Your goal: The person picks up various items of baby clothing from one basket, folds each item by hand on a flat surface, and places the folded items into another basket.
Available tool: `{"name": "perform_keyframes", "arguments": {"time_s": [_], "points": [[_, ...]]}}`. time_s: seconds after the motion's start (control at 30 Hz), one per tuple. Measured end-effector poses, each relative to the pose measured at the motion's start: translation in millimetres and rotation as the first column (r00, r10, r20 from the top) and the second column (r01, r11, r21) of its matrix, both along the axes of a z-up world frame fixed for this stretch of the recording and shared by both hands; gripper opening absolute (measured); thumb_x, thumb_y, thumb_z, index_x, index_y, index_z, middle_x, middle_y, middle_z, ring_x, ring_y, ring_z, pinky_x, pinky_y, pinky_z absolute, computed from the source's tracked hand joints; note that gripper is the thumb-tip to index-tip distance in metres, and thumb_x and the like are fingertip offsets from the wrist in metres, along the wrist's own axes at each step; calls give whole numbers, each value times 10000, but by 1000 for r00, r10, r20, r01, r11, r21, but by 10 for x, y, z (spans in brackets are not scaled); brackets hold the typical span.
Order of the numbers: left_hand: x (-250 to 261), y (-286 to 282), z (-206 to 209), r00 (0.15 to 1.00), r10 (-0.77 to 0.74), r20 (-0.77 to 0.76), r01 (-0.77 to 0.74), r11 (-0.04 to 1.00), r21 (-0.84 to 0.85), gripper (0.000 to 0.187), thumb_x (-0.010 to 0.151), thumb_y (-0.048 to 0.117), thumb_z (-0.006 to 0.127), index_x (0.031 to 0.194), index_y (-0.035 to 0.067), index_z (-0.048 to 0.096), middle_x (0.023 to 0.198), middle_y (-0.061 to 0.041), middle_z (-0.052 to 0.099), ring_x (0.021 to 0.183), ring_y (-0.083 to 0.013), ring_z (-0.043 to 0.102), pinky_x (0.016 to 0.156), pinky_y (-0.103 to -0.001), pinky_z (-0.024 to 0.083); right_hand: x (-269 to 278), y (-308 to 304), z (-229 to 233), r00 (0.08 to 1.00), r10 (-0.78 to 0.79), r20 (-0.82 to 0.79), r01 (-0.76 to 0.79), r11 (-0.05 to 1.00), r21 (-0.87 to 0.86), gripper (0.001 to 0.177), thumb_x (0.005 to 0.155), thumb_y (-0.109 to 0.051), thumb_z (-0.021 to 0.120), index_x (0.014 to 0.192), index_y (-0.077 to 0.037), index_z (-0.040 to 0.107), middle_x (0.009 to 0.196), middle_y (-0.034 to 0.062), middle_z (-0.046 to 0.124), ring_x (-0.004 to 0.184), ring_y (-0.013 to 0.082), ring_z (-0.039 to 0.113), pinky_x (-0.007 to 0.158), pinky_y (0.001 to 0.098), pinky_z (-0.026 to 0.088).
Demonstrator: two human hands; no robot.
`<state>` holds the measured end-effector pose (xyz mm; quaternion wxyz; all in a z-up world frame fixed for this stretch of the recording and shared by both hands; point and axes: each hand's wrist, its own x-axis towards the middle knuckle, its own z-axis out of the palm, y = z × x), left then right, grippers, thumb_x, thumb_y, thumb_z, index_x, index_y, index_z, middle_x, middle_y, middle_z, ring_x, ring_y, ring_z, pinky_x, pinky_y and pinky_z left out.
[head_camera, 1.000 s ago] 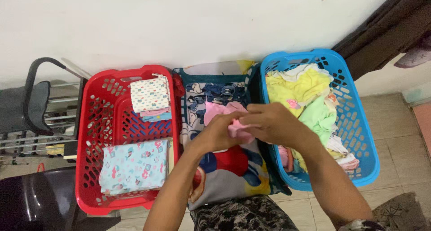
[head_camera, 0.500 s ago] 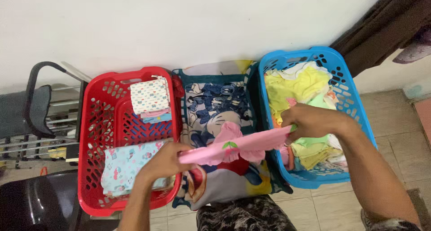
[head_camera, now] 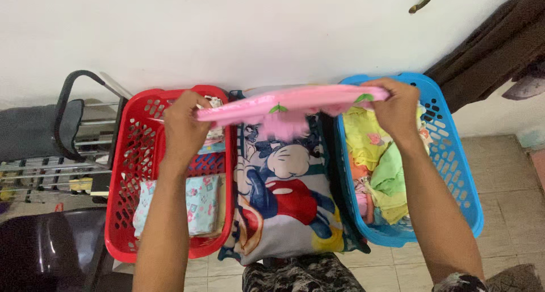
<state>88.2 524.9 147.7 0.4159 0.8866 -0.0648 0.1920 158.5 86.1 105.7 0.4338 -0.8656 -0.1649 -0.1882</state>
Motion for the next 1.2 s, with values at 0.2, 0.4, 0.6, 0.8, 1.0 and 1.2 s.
{"name": "perform_keyframes", "arguments": {"time_s": [0.2, 0.4, 0.6, 0.8, 1.0, 1.2], "points": [[-173, 48, -224, 978, -153, 143, 127, 976, 174, 219, 746, -120, 663, 860, 64, 632, 889, -100, 673, 900, -287, 680, 788, -383, 530, -238, -95, -18, 987, 15, 158, -10, 999, -34, 167, 868, 93, 696, 964, -40, 725, 936, 103, 711, 844, 209, 677, 730, 327, 519], [-371, 51, -1361, 959, -245, -143, 276, 926, 258, 240, 705, -125, 571, 805, 73, 663, 894, -127, 673, 943, -348, 640, 822, -445, 508, -542, -66, -917, 991, 120, -52, -131, 870, -476, 153, 706, 34, 717, 795, -88, 733, 806, 95, 699, 825, 325, 656, 722, 478, 475], [-869, -42, -1656, 919, -251, -304, 354, 866, 354, 151, 738, -55, 613, 788, 81, 657, 868, -106, 687, 934, -328, 626, 856, -423, 495, -1032, -62, -1319, 939, 340, -59, -303, 730, -613, 254, 632, 42, 645, 840, -93, 700, 880, 79, 611, 952, 291, 619, 835, 454, 461], [-1247, -139, -1551, 950, -289, -122, 310, 803, 510, 538, 601, 2, 609, 1131, 13, 702, 983, -133, 692, 946, -329, 588, 827, -448, 446, -1350, -95, -1358, 968, 185, -167, -249, 736, -629, 235, 711, 21, 638, 867, -126, 732, 915, 51, 607, 960, 274, 597, 854, 412, 446], [-1421, -203, -1562, 941, -223, -254, 338, 652, 679, 260, 752, 82, 673, 1001, 98, 744, 1009, -65, 680, 1037, -274, 589, 908, -432, 440, -1491, 17, -1031, 955, 204, -215, -296, 663, -687, 258, 656, 2, 669, 846, -145, 765, 951, 54, 647, 1020, 291, 612, 834, 447, 445], [-1184, -609, -1649, 886, -206, -414, 442, 644, 625, 306, 760, 340, 750, 961, 109, 757, 1123, -150, 668, 1117, -345, 558, 1018, -509, 384, -1517, 604, -1242, 919, 358, -166, -394, 823, -409, 465, 659, -152, 767, 1115, -88, 703, 1219, 91, 654, 1232, 314, 587, 1062, 473, 439]]}}
